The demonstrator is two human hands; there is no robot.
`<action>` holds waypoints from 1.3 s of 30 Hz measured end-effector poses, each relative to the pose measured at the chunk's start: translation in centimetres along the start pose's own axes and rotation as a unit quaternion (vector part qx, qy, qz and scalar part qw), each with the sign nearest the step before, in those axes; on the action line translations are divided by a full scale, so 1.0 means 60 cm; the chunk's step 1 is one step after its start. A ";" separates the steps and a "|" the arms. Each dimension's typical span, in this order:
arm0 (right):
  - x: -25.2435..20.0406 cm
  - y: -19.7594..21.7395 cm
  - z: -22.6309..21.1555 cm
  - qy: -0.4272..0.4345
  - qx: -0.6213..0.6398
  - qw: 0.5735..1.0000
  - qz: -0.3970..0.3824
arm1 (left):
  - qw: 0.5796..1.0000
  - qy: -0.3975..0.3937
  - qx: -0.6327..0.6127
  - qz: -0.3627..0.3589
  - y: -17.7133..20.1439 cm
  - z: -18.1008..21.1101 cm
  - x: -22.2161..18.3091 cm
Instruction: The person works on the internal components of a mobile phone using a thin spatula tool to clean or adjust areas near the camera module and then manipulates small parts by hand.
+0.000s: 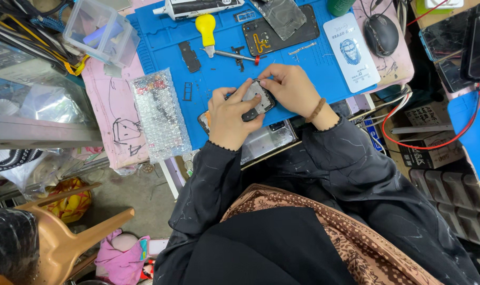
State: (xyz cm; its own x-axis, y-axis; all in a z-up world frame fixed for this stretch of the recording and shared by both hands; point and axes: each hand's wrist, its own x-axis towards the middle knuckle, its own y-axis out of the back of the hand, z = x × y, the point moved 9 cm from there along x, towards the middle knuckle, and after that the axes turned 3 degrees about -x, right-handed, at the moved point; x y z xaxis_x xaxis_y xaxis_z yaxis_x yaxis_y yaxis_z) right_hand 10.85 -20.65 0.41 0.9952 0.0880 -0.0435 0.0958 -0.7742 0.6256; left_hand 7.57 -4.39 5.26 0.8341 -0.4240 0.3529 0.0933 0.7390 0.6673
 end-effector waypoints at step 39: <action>0.005 0.052 -0.040 0.235 -0.271 0.924 0.131 | 0.999 -0.005 -0.032 0.024 -0.013 -0.024 -0.017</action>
State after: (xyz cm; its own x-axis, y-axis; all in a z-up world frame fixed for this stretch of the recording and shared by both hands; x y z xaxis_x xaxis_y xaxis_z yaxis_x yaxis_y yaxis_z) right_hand 11.38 -21.53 4.20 0.8512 0.3034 0.4282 -0.2990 -0.3903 0.8708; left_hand 7.40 -3.80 3.45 0.8331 -0.3927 0.3895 0.0885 0.7897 0.6071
